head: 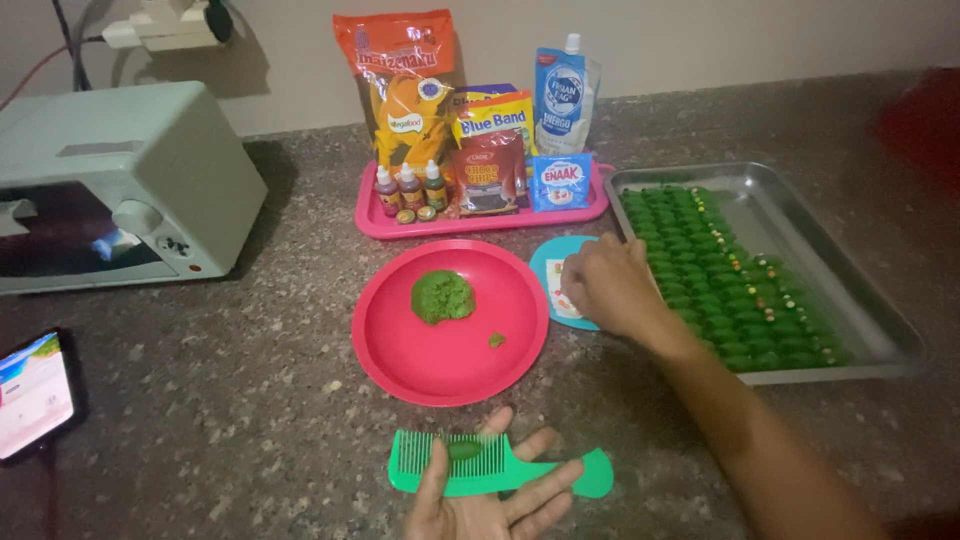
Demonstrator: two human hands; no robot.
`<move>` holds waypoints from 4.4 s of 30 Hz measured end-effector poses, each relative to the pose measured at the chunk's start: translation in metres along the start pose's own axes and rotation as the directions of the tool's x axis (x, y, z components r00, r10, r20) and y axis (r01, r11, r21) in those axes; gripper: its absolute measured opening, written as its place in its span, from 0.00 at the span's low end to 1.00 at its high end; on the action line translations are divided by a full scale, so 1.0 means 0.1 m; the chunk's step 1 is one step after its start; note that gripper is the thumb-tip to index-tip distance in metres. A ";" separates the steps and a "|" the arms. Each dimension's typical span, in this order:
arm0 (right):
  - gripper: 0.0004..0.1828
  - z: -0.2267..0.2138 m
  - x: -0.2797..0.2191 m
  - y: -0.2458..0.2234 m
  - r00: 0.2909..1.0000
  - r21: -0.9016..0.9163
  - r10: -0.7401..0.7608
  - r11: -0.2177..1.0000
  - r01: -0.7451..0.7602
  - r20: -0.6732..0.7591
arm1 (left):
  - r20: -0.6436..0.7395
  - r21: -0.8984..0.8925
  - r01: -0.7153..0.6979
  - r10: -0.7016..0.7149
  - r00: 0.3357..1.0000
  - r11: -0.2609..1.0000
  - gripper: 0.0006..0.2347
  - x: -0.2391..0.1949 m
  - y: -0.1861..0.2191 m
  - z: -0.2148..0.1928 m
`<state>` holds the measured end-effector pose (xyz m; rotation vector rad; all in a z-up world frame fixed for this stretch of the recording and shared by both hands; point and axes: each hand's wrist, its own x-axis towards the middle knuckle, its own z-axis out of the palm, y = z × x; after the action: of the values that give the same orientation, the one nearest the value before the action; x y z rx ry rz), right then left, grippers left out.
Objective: The person shapes small portions of green dough into balls using their hands and a green comb. They roll the dough between their palms and use the comb to create a textured surface before placing the finished pieces onto a metal tray.
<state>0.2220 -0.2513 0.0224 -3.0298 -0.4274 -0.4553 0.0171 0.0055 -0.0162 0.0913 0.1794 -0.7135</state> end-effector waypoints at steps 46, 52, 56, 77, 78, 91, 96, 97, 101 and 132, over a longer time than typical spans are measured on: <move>0.09 -0.63 -0.87 -1.63 0.825 0.540 -0.474 0.628 0.561 -0.307 | 0.011 -0.164 -0.059 0.062 0.998 0.985 0.29 0.00 -0.14 -0.18; 0.03 -0.57 -0.91 -1.60 0.868 0.594 -0.459 0.651 0.473 -0.189 | 0.024 -0.196 -0.033 0.038 0.999 0.980 0.22 0.04 -0.16 -0.33; 0.07 -0.55 -0.90 -1.59 0.910 0.585 -0.404 0.717 0.380 -0.095 | -0.047 -0.235 -0.083 0.074 0.996 0.968 0.29 0.02 -0.17 -0.19; 0.15 -0.18 -0.04 0.09 0.989 -0.008 0.119 0.993 -0.120 -0.085 | -0.059 -0.019 -0.095 0.093 0.994 0.995 0.31 -0.06 -0.08 0.10; 0.15 -0.21 -0.03 0.06 0.988 -0.013 0.124 0.992 -0.125 -0.089 | -0.054 -0.017 -0.089 0.088 0.995 0.996 0.31 -0.06 -0.08 0.12; 0.16 0.12 -0.02 0.14 0.995 -0.142 -0.049 0.989 0.037 -0.084 | -0.163 -0.040 -0.070 0.063 0.985 0.997 0.31 -0.06 -0.07 0.19; 0.12 0.03 -0.02 0.08 1.000 -0.123 0.004 0.992 -0.007 -0.027 | -0.126 -0.037 -0.072 0.067 0.990 0.997 0.31 -0.05 -0.08 0.12; 0.13 0.03 0.00 0.09 0.999 -0.126 0.039 0.991 -0.037 0.011 | -0.110 -0.037 -0.069 0.064 0.992 0.997 0.30 -0.05 -0.08 0.12; 0.19 0.13 -0.03 0.18 0.993 -0.022 -0.027 0.999 0.024 -0.118 | -0.176 -0.025 -0.071 0.066 0.982 0.997 0.31 -0.09 -0.08 0.25; 0.13 -0.85 -0.77 -1.55 0.889 0.752 -0.457 0.574 0.323 -0.033 | -0.079 -0.025 -0.054 0.052 0.996 0.998 0.34 0.01 -0.14 -0.05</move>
<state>0.0839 -0.1299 0.0814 -2.1431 -1.0238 0.0042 0.0080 -0.0054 -0.0218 0.0980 0.2606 -0.6546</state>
